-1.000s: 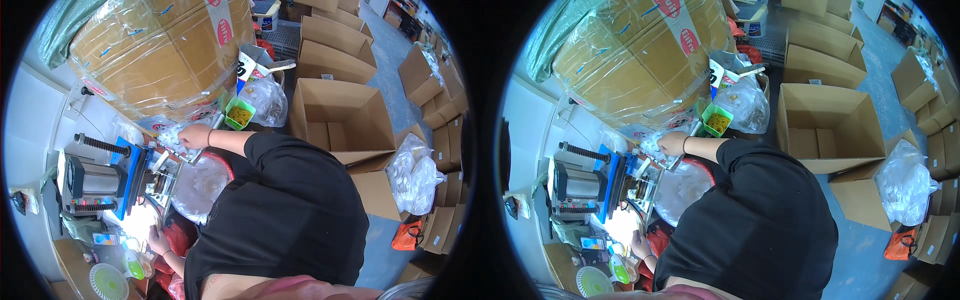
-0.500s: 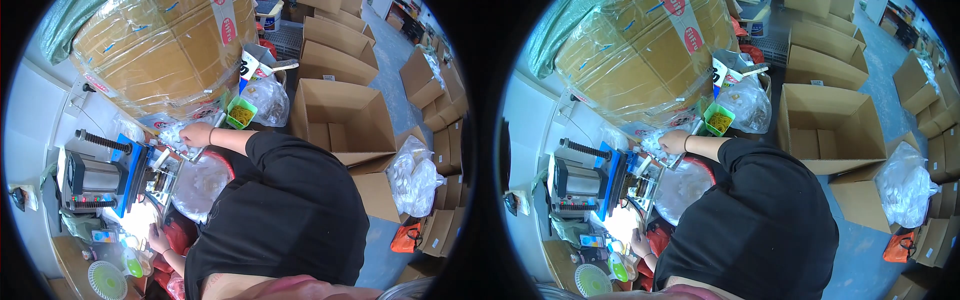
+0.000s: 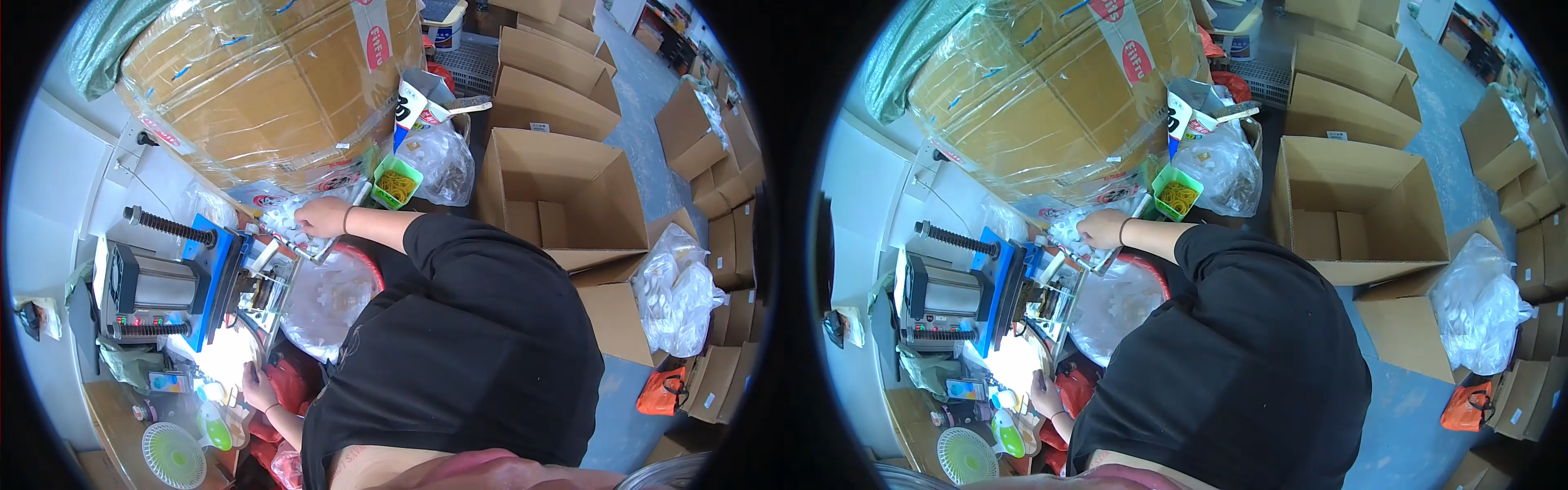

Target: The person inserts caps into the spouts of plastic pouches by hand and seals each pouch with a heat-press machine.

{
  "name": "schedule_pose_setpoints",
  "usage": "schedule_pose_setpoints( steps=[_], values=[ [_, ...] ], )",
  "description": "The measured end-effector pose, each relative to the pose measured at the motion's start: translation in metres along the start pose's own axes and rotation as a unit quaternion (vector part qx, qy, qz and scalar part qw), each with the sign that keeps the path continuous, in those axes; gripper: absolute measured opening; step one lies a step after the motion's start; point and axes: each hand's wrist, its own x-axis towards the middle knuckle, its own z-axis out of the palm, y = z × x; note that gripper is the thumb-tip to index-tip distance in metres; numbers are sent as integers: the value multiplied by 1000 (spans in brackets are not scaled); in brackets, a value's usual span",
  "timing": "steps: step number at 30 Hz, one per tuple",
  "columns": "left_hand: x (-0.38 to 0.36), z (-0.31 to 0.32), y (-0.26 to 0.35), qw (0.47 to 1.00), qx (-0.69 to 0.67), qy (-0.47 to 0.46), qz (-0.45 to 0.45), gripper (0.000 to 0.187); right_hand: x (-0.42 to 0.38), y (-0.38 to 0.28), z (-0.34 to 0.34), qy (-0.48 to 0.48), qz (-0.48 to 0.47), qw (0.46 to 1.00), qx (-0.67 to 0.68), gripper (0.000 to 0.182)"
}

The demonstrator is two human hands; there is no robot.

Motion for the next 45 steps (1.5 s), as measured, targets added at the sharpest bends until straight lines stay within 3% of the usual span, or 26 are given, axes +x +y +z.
schedule_pose_setpoints(
  steps=[17,45],
  values=[
    [0,0,2,998,51,21,14,31,1,0,-1,-3,-3,1000,-1,18],
    [-4,5,-6,1000,6,11,22,36,-2,-3,-2,-7,2,1000,-17,18]
  ],
)
